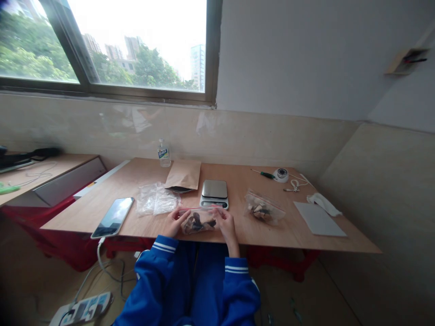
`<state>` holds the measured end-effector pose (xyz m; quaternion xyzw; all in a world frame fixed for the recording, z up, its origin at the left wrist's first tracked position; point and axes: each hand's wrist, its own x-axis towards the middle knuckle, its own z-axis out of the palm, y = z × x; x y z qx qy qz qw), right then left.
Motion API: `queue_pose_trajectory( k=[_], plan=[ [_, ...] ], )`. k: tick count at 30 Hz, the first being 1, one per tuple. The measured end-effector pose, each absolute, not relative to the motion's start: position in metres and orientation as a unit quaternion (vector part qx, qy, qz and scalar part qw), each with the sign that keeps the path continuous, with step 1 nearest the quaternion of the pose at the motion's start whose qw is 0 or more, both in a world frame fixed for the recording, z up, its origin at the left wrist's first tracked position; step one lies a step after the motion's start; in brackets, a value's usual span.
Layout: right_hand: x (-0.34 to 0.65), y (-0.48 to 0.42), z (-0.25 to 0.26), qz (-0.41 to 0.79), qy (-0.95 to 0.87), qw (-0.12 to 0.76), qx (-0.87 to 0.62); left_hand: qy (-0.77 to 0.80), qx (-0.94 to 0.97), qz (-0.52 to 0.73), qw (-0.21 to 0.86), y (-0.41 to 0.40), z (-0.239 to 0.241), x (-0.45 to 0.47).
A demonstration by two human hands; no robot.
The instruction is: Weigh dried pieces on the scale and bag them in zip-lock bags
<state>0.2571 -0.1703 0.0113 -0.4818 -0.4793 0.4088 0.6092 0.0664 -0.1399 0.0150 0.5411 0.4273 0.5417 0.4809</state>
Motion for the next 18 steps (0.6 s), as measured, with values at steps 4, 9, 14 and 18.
queue_pose_trajectory(
  k=[4,9,14,18],
  plan=[
    [0.2540,-0.1686,0.0120,0.419,-0.465,0.616,-0.478,0.437,0.532,0.540,0.483,-0.1400,0.0179,0.0638],
    [0.2500,-0.1659,0.0121,0.408,-0.442,0.628,-0.494,0.447,0.524,0.531,0.493,-0.1376,0.0138,0.0628],
    [0.2514,-0.1660,0.0090,0.388,-0.442,0.633,-0.503,0.470,0.519,0.528,0.480,-0.1352,0.0098,0.0634],
    [0.2525,-0.1664,0.0100,0.378,-0.442,0.637,-0.505,0.478,0.526,0.526,0.468,-0.1371,0.0136,0.0648]
  ],
)
